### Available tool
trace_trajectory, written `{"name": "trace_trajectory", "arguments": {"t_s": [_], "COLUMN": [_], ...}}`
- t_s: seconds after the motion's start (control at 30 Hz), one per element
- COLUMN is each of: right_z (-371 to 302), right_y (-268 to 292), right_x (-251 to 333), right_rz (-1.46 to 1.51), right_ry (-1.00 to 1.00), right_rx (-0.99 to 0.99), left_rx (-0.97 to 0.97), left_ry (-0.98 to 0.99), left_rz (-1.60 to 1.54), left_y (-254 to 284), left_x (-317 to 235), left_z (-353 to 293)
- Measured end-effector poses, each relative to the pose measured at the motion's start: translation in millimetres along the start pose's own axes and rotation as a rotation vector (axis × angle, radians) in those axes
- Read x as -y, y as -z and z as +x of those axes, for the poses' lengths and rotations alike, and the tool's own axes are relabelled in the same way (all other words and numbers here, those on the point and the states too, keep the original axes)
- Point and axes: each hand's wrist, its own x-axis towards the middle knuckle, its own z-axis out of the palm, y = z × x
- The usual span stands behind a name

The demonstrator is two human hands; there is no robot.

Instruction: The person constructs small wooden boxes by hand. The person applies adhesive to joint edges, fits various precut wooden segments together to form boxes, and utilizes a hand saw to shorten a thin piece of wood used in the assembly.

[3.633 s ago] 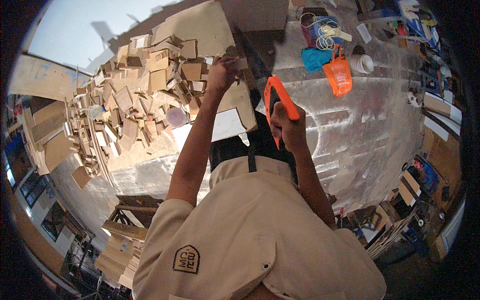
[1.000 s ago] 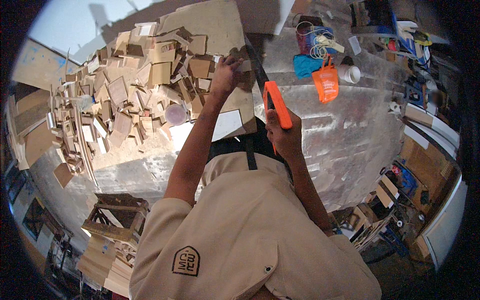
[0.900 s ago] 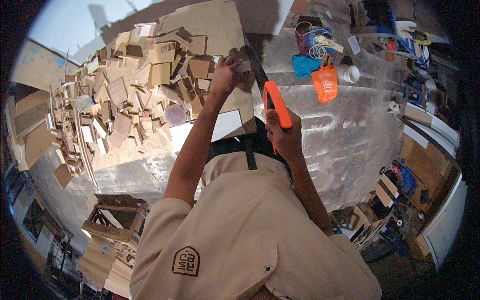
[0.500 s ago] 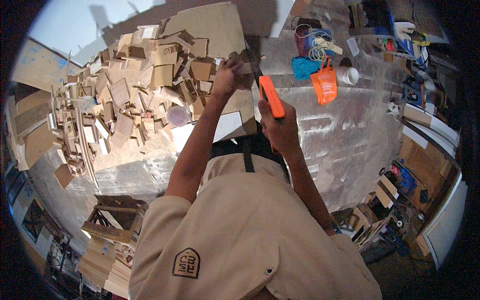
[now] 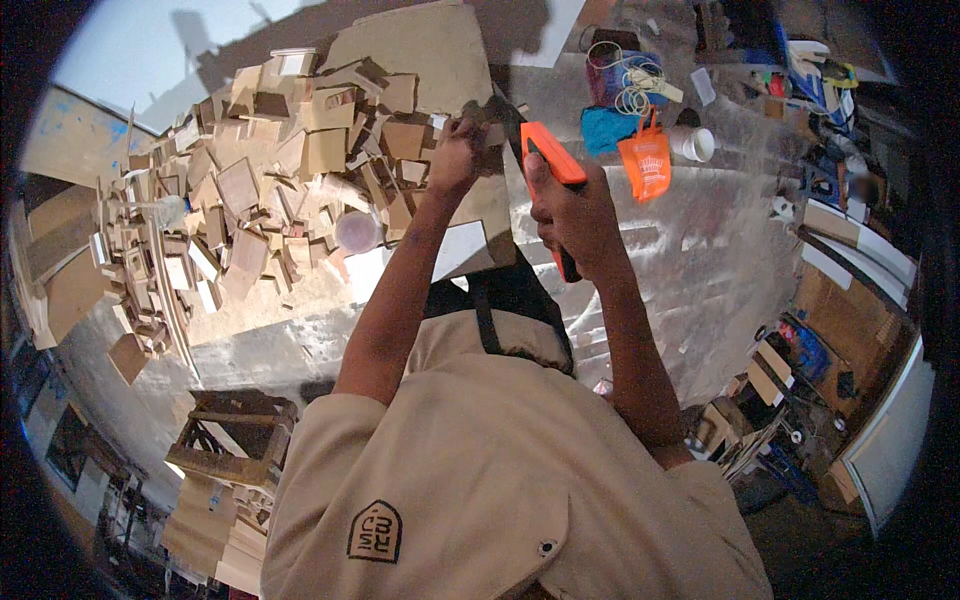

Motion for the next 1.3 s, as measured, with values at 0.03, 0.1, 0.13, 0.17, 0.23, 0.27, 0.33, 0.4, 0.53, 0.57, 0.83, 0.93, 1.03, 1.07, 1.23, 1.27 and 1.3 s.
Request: {"name": "trace_trajectory", "arguments": {"t_s": [0.03,0.1,0.13,0.17,0.23,0.27,0.33,0.4,0.53,0.57,0.83,0.93,1.03,1.07,1.23,1.27,1.3], "right_z": [1,5,7,8,11,10,5,-1,-7,-6,-12,-11,-10,-9,-13,-15,-13], "right_y": [-3,-7,-9,-8,-1,3,7,7,5,6,5,8,8,9,7,8,7], "right_x": [4,2,2,3,6,4,-7,-17,-28,-34,-37,-44,-52,-53,-40,-33,-35], "right_rz": [0.019,-0.001,-0.01,-0.027,-0.06,-0.052,-0.037,0.041,0.051,0.023,0.012,0.008,0.003,0.004,0.011,-0.004,0.0], "right_ry": [-0.019,0.005,0.018,0.006,-0.017,-0.023,-0.034,-0.023,0.019,0.048,0.054,0.094,0.117,0.112,0.051,0.026,0.042], "right_rx": [0.011,0.027,0.034,0.047,0.071,0.068,0.063,0.062,0.018,0.004,-0.009,-0.017,0.014,0.024,-0.018,-0.039,-0.036], "left_rx": [0.024,0.046,0.051,0.058,-0.01,-0.047,0.086,0.121,0.073,0.077,-0.019,-0.216,-0.333,-0.347,-0.366,-0.381,-0.398], "left_ry": [-0.003,-0.003,-0.001,0.003,-0.035,-0.057,0.168,0.259,0.212,0.212,0.14,0.21,0.313,0.342,0.396,0.409,0.423], "left_rz": [-0.01,-0.013,-0.008,-0.006,0.006,0.014,-0.201,-0.284,-0.206,-0.187,0.065,0.05,0.032,0.034,0.107,0.072,0.038], "left_y": [-1,0,1,4,8,10,15,16,15,14,16,9,-3,-8,-27,-26,-24], "left_x": [-1,0,2,0,-3,-4,-7,-6,-11,-11,-34,-31,-16,-13,-11,-13,-13], "left_z": [-3,-2,0,1,4,8,11,13,15,16,21,45,66,72,68,70,71]}}
